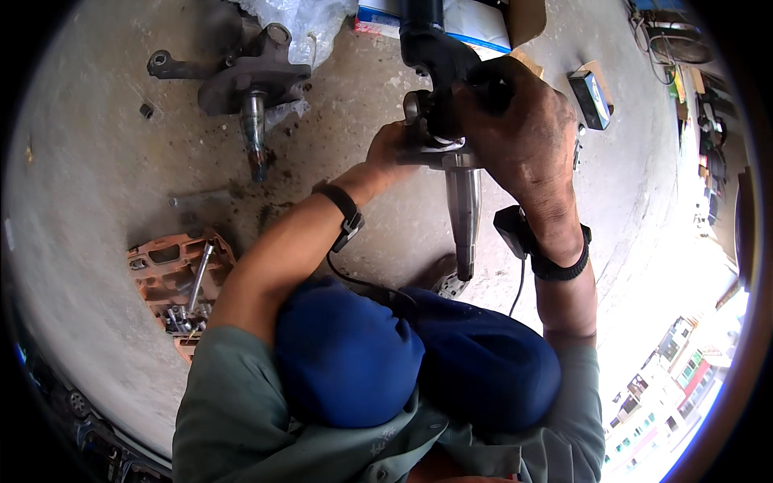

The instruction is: The person fits a black metal arm onto a steering knuckle assembly by hand while sitting on the ground, handling metal washers and the heavy iron components.

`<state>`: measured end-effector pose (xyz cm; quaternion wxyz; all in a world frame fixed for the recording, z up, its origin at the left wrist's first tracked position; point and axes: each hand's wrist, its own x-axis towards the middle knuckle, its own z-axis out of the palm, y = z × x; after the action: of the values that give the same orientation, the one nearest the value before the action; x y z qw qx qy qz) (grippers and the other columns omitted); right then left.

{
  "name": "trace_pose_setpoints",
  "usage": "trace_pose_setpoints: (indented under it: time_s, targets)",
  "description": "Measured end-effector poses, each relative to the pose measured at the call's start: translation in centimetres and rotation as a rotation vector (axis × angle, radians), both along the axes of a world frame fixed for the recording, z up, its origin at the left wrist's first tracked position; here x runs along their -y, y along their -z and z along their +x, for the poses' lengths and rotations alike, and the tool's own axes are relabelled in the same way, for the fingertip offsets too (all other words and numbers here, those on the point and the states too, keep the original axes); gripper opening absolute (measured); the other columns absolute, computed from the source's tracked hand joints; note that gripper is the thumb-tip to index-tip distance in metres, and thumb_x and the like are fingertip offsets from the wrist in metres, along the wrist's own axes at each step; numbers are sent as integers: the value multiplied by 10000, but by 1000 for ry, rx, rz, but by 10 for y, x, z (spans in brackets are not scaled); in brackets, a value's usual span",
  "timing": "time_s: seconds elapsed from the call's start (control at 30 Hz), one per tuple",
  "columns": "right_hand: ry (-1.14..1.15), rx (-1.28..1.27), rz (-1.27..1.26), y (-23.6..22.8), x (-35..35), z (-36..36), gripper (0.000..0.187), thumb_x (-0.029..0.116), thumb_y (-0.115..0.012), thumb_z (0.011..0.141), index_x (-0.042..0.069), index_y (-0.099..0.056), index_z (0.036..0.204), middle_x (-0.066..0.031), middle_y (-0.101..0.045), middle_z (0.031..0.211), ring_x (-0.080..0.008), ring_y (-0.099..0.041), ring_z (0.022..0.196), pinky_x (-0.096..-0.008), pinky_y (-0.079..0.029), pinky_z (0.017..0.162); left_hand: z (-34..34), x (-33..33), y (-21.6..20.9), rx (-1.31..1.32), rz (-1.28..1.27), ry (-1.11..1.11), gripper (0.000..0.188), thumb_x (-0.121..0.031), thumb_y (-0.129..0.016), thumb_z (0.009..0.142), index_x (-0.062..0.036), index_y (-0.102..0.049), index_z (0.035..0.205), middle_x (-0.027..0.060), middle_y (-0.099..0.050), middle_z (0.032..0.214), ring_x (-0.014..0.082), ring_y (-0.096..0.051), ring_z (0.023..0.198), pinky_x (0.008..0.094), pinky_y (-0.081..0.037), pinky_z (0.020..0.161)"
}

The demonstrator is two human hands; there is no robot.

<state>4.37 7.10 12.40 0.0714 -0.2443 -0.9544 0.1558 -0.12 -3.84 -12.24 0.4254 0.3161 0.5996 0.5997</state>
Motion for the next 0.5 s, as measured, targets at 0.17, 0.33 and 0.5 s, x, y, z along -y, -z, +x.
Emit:
trace_pose_setpoints:
  time_s: [0.17, 0.33, 0.5]
  targets:
    - [203, -184, -311, 13, -6, 17, 450, 367, -773, 858, -18, -712, 1083, -188, -765, 904, -273, -770, 852, -361, -610, 780, -1, -9, 37, 82, 108, -22, 257, -236, -662, 967, -150, -695, 1206, 70, -744, 1141, 239, -693, 1106, 341, -549, 979]
    - [241, -225, -356, 14, -3, 26, 512, 378, -791, 855, -45, -685, 1123, -208, -759, 916, -276, -768, 858, -361, -605, 794, -2, -10, 17, 573, 121, 13, 264, -243, -630, 1008, -120, -672, 1238, 72, -728, 1173, 214, -688, 1115, 320, -542, 1015]
    - [-53, -138, -75, 3, 26, -5, 440, 311, -816, 830, 9, -695, 1126, -171, -766, 907, -278, -776, 823, -377, -623, 711, -1, -19, 9, 543, 130, -17, 306, -215, -630, 1011, -106, -615, 1296, 67, -693, 1226, 192, -671, 1136, 316, -544, 1017]
